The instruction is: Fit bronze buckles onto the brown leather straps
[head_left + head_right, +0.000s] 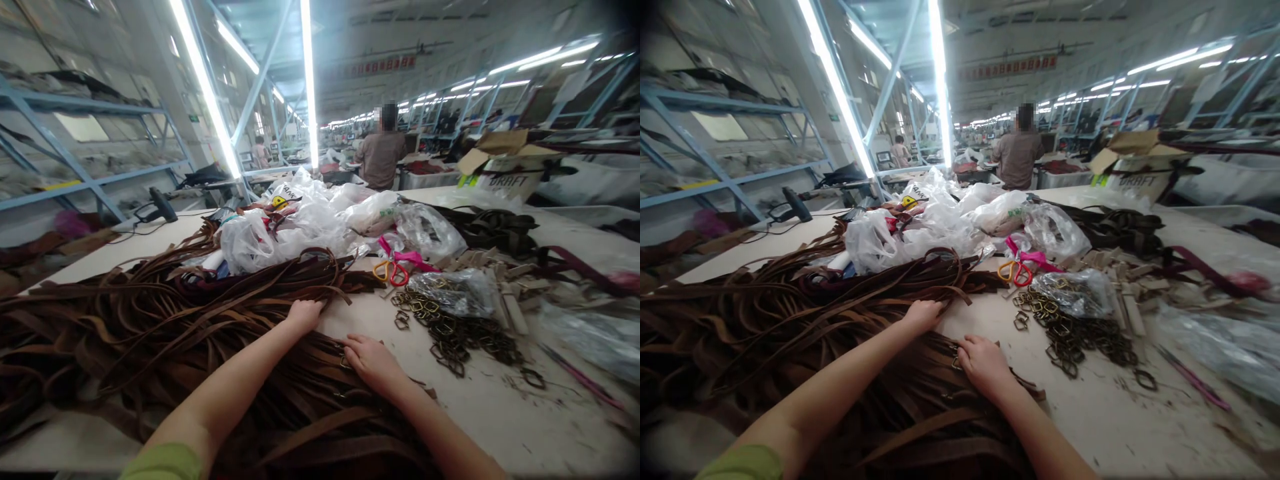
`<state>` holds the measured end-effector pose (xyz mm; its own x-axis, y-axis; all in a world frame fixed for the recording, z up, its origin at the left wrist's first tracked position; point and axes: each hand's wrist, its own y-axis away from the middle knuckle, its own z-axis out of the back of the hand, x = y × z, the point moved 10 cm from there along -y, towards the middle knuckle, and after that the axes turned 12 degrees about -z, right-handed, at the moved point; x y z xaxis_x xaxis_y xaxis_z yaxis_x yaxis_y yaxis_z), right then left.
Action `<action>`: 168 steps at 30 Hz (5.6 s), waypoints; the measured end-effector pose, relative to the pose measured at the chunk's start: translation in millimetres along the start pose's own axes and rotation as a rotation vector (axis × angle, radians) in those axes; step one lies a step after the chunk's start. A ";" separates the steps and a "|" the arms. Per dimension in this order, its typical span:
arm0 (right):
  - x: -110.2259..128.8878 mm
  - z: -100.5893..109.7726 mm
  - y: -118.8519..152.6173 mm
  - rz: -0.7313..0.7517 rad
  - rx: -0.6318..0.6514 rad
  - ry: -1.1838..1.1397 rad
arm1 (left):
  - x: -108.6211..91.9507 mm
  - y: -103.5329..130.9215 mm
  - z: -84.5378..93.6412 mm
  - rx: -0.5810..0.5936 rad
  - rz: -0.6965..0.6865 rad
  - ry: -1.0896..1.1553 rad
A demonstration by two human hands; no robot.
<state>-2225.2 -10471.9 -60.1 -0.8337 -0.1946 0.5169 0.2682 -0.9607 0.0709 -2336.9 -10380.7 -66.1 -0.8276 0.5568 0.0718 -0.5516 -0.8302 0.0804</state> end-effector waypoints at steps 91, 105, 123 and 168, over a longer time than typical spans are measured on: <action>-45.7 13.6 -20.5 -0.305 -0.181 -1.099 | -70.2 33.0 62.8 -0.356 -0.124 0.457; -31.9 34.8 -26.7 -0.078 -0.133 -0.255 | 0.8 36.7 0.4 0.011 0.006 0.177; 25.8 -1.9 4.8 0.053 0.006 0.018 | 35.2 28.3 16.8 -0.066 0.078 0.031; -197.2 83.4 36.6 -0.521 -0.274 -0.353 | -107.6 13.3 7.1 -0.016 0.036 1.248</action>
<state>-2010.7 -10452.2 -88.3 -0.6007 0.3379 0.7246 -0.2959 -0.9359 0.1911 -2254.4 -10451.5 -65.7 -0.3716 0.1354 -0.9185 -0.5202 -0.8498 0.0852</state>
